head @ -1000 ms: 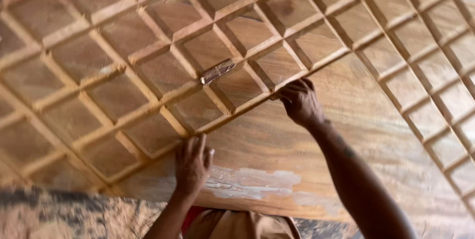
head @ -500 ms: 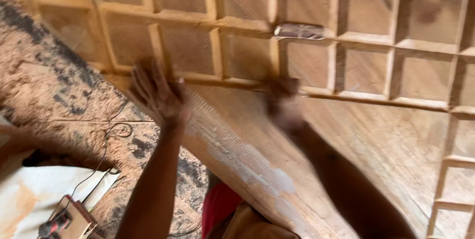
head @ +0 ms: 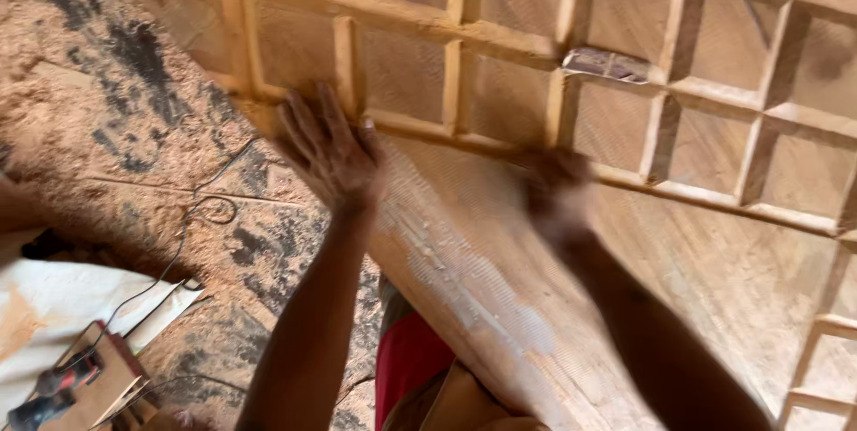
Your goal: The person uses a small hand chisel to carve and refine a geometric grid pattern on a large wooden panel. They systematically work along the grooves, removing wood shavings to define the raised squares and smooth the surface.
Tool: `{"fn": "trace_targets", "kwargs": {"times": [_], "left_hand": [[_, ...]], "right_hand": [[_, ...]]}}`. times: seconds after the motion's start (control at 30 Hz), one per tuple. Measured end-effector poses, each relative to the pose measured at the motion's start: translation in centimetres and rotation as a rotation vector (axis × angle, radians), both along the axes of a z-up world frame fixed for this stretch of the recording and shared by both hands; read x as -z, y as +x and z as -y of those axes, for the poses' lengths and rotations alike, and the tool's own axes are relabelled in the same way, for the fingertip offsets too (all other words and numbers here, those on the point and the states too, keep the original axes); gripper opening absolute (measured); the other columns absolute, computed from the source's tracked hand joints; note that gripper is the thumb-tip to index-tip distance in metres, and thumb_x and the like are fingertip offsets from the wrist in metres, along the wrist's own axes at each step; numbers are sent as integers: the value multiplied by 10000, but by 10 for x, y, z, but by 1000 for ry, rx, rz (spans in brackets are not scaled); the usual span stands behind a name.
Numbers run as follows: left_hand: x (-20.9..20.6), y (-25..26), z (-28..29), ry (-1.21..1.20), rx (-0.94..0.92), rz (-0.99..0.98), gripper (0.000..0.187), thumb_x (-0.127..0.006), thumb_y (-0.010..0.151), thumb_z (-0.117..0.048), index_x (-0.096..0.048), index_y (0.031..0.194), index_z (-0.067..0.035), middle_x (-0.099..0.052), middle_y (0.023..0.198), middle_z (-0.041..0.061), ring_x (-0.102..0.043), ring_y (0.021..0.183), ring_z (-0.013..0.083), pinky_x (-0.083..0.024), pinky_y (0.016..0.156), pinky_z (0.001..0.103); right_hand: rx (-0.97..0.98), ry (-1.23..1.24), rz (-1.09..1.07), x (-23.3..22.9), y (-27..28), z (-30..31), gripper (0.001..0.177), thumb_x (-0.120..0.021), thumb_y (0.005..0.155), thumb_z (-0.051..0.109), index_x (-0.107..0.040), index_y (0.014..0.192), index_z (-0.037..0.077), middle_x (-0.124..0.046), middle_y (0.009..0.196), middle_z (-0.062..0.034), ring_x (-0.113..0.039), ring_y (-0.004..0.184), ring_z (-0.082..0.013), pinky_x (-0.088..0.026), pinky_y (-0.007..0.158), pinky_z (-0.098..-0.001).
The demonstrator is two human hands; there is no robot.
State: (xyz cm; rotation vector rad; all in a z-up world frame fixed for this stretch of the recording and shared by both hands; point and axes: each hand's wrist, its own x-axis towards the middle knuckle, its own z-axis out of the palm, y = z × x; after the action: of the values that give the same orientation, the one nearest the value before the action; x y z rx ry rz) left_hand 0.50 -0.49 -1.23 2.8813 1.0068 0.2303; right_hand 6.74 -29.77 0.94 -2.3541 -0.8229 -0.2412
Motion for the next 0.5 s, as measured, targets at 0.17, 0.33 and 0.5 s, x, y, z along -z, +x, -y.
{"fn": "trace_targets", "kwargs": {"times": [0.17, 0.33, 0.5], "left_hand": [[-24, -13, -7, -147, -209, -9, 773, -89, 1064, -661, -212, 1647, -168, -130, 1734, 229, -117, 1594, 428, -33, 1231, 702], [-1, -24, -44, -306, -462, 111, 926, -170, 1024, -724, -100, 1627, -25, -98, 1669, 338, -114, 1499, 520, -78, 1106, 715], [20, -24, -39, -467, -370, 354, 788, -86, 1122, -607, -257, 1642, -40, -329, 1672, 281, -337, 1535, 500, -312, 1269, 656]], "right_hand": [[-113, 13, -126, -6, 4, -149, 227, -647, 814, -5, -738, 1006, 74, -740, 1039, -142, -665, 979, -347, -528, 846, -480], [-96, -49, -223, -54, 4, -10, 233, -628, 901, -50, -759, 1030, 94, -765, 1070, -121, -679, 948, -315, -573, 839, -448], [-87, -8, -22, -9, -2, -132, 62, -775, 882, 107, -718, 903, 96, -688, 896, -126, -651, 926, -345, -553, 819, -485]]}}
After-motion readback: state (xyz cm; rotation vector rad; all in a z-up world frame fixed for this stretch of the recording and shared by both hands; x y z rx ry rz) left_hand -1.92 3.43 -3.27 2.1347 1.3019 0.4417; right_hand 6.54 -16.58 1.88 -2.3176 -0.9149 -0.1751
